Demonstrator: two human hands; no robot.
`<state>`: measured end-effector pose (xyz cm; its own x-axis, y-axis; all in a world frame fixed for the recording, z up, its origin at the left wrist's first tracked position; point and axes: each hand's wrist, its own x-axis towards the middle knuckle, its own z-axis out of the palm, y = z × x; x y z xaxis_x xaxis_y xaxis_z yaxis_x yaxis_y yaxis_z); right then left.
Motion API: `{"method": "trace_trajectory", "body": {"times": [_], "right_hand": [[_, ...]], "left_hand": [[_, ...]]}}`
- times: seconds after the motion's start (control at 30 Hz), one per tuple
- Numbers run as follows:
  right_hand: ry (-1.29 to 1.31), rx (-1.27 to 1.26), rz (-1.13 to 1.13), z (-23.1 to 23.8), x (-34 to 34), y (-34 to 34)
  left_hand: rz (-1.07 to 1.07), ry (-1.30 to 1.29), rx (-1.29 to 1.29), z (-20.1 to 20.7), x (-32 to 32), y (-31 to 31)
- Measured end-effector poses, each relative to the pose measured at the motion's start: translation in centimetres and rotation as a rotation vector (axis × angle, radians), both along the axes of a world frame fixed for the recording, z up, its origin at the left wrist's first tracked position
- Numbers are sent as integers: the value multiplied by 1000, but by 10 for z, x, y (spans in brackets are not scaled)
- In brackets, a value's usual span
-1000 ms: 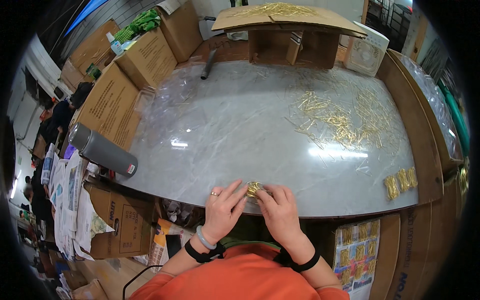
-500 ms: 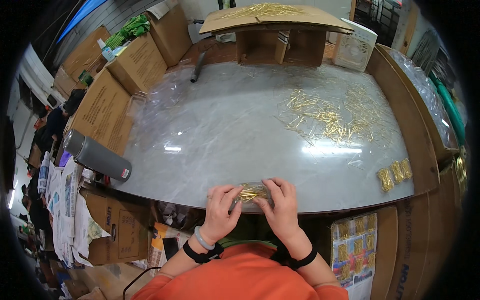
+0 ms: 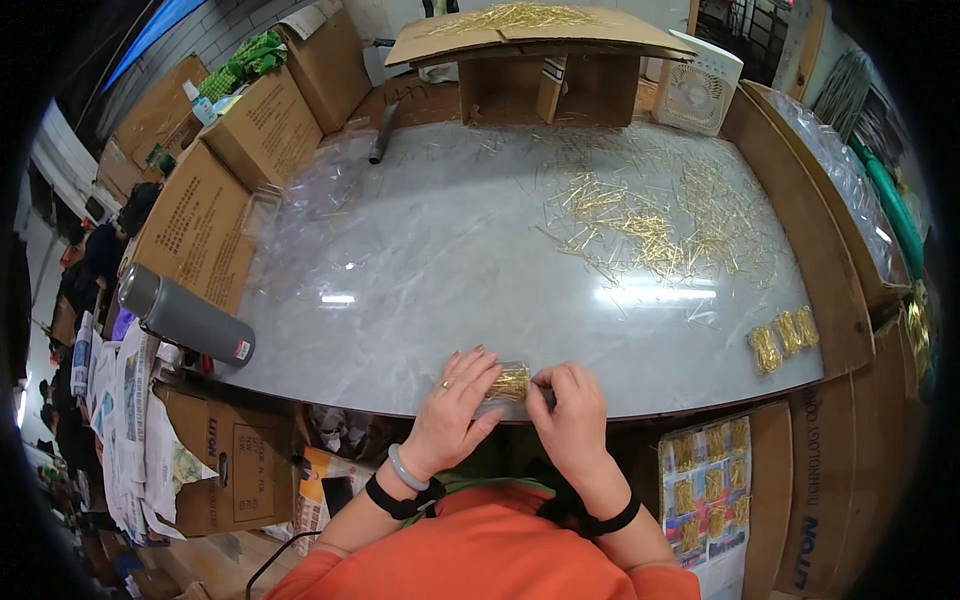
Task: Sort small gold-colored metal pins into small plastic bags.
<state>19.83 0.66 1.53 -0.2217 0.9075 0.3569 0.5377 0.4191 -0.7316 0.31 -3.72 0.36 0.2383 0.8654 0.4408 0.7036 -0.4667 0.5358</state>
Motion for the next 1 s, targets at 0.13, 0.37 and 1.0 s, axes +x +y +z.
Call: {"method": "trace_trajectory", "body": {"times": [0.13,0.37,1.0], "right_hand": [[36,106,21,5,-5,9],[-24,183,25,-7,-8,0],[-212,283,296,1,-2,9]], "left_hand": [[38,29,21,-1,4,1],[66,20,45,-7,5,1],[36,-17,78,-10,1,-1]]}}
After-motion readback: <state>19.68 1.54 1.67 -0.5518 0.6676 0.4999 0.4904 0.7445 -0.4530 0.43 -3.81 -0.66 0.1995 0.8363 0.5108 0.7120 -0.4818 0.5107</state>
